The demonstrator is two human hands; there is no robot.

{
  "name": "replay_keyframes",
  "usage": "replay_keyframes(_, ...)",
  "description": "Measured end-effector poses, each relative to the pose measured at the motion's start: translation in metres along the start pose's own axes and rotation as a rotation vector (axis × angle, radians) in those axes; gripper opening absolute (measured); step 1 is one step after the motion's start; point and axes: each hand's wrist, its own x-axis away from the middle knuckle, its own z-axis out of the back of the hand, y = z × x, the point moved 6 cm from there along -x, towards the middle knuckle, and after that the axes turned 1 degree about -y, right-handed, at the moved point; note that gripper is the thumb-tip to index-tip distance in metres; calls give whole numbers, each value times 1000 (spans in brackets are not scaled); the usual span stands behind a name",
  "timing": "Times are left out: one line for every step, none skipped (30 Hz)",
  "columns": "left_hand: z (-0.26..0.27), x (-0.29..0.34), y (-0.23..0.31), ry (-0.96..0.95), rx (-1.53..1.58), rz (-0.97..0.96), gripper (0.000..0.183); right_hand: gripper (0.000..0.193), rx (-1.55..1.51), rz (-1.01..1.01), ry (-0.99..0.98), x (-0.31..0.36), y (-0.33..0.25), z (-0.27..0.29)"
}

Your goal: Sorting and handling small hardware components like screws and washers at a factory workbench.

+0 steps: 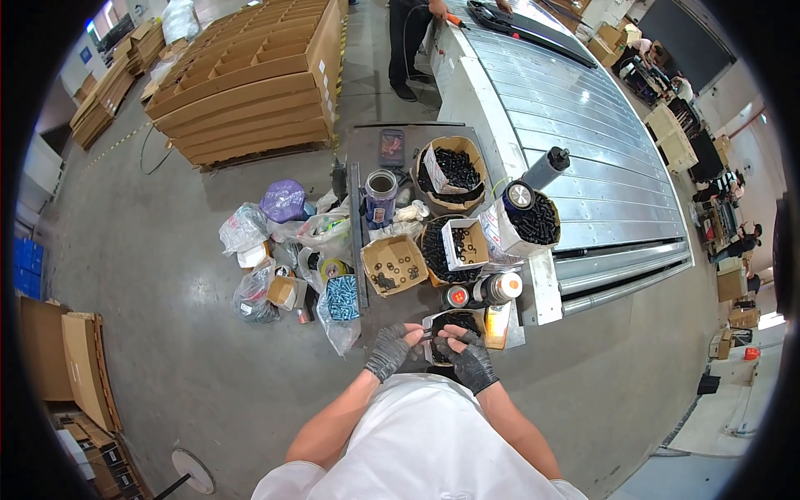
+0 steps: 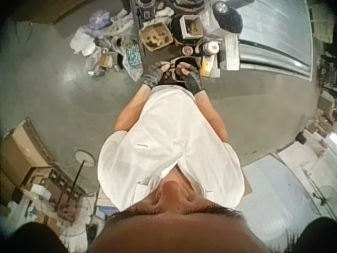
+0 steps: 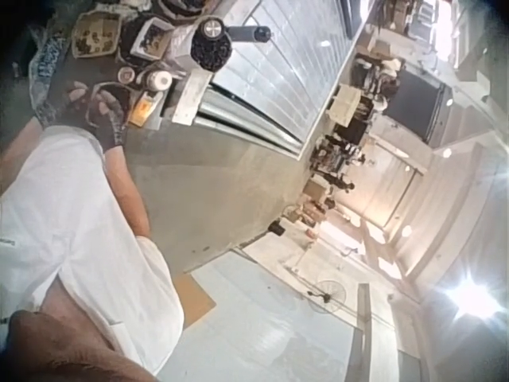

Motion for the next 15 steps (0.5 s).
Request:
replay_keyframes(2,0,1,-1,-1,0,23,39,-1,1,0,-1,0,1)
replay_keyframes(1,1,0,-57,34,26,22,36,84,61,13,0,-8,-3)
replay_keyframes(-1,1,-1,-114,69,51,21,33,169,123,26,0,-15,-5)
replay_keyframes(-2,1,-1,-112,69,49,21,33,170,123,24,-4,-14,-3)
replay_keyframes(-1,0,-1,-76,-4,32,20,31,222,152,15,-9,-17,-5)
replay_keyframes(1,-1,0,-39,-77,15,19,29,275,181,6,-13,-19,-6)
replay_keyframes(0,-2,0,-39,-77,13,19,29,276,182,5,-14,-19,-6)
replay_keyframes(1,-3,-1,-43,-79,15,19,28,237,162,29,-11,-24,-14)
replay_keyframes(2,-4,-2,-47,-80,16,18,27,198,141,54,-11,-25,-20)
replay_keyframes(3,-5,-3,-42,-77,15,18,27,202,138,50,-15,-23,-22)
replay_keyframes(3,-7,-3,-40,-94,6,18,28,158,108,33,-18,-22,-25)
replay_keyframes(3,-8,-2,-37,-110,-3,18,29,115,78,15,-21,-20,-28)
replay_keyframes(4,-8,-3,-35,-106,-5,18,29,120,76,14,-22,-20,-30)
replay_keyframes(3,-6,5,-29,-101,-17,18,29,119,72,33,-22,-22,-35)
replay_keyframes(3,-6,10,-24,-97,-29,18,28,118,69,52,-23,-23,-38)
